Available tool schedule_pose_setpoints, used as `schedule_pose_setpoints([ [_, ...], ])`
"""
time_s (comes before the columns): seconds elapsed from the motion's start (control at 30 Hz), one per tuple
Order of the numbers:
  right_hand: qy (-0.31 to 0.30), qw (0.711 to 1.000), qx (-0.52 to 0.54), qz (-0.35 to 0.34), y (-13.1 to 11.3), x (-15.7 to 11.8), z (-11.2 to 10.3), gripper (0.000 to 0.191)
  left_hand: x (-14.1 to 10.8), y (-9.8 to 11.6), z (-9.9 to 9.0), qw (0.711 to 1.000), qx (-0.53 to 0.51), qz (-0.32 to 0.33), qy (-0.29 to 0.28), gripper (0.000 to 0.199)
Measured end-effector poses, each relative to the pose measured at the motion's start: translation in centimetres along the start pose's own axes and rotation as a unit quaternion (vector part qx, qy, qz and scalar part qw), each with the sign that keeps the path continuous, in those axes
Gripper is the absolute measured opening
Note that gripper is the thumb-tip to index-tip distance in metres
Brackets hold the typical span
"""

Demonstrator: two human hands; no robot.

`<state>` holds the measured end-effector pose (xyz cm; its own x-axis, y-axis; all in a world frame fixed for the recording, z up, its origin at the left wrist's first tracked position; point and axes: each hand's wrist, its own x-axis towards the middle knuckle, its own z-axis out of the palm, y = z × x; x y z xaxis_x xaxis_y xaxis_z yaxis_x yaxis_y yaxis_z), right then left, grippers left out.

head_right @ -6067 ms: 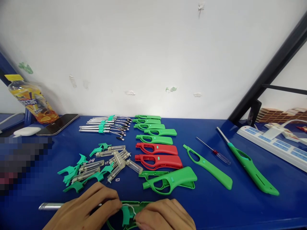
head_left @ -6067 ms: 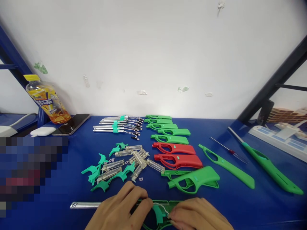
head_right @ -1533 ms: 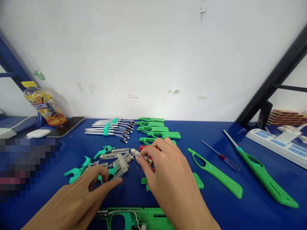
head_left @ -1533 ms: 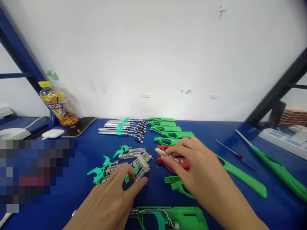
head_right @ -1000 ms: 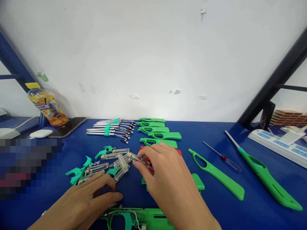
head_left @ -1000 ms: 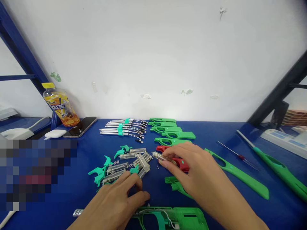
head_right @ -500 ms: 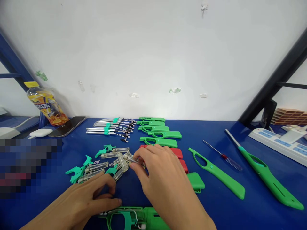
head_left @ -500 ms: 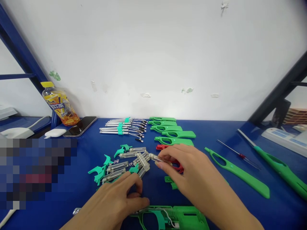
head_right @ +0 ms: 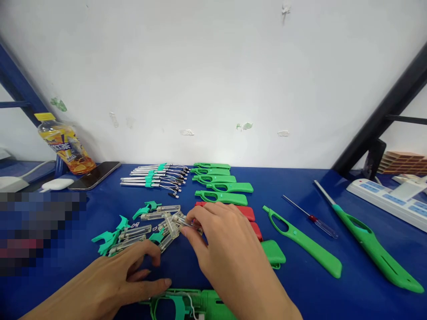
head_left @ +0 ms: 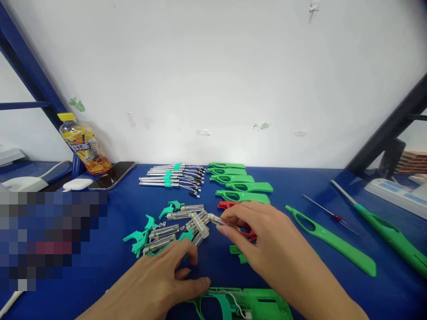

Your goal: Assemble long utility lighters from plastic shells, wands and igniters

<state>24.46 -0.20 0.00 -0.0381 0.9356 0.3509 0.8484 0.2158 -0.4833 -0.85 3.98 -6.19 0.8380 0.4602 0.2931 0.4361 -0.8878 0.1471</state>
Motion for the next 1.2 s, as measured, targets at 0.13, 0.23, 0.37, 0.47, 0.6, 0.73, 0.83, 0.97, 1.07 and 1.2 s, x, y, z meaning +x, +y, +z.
schedule_pose_setpoints([
  [0.13, -0.006, 1.0, -0.002, 0.001, 0.1, 0.0, 0.0, 0.005, 0.2, -0.3, 0.1, 1.0, -0.008, 0.023, -0.017, 0.059],
  [0.23, -0.009, 1.0, -0.006, 0.008, 0.2, 0.0, 0.1, 0.004, 0.5, -0.5, -0.2, 0.999, -0.002, 0.021, -0.036, 0.062],
  [0.37, -0.014, 1.0, -0.008, 0.01, 0.2, 0.0, 0.1, 0.003, 0.6, -0.4, -0.8, 0.998, 0.018, 0.015, -0.052, 0.069],
  [0.47, -0.017, 1.0, -0.006, 0.013, 0.1, 0.1, 0.0, 0.003, 0.7, 0.0, -1.6, 0.996, 0.057, -0.008, -0.072, 0.068],
  [0.6, -0.022, 1.0, -0.006, 0.017, -0.1, 0.1, -0.1, 0.004, 0.9, 0.5, -2.5, 0.992, 0.101, -0.015, -0.074, 0.071],
  [0.73, -0.02, 1.0, -0.009, 0.015, -0.2, 0.0, -0.1, 0.004, 1.3, 0.6, -3.0, 0.993, 0.095, -0.018, -0.074, 0.062],
  [0.83, -0.019, 1.0, -0.01, 0.01, -0.2, 0.0, -0.1, 0.004, 1.5, 0.5, -3.1, 0.995, 0.065, -0.025, -0.069, 0.048],
  [0.97, -0.031, 0.999, -0.008, 0.007, -0.2, 0.1, -0.1, 0.005, 1.5, 0.2, -2.8, 0.998, 0.04, -0.03, -0.032, 0.036],
  [1.07, -0.042, 0.999, -0.002, 0.006, -0.3, 0.2, 0.0, 0.006, 1.6, -0.1, -2.6, 0.997, 0.049, -0.038, -0.037, 0.032],
  [1.2, -0.042, 0.999, -0.002, 0.004, -0.3, 0.1, 0.1, 0.005, 1.6, 0.0, -2.6, 0.995, 0.061, -0.046, -0.066, 0.027],
])
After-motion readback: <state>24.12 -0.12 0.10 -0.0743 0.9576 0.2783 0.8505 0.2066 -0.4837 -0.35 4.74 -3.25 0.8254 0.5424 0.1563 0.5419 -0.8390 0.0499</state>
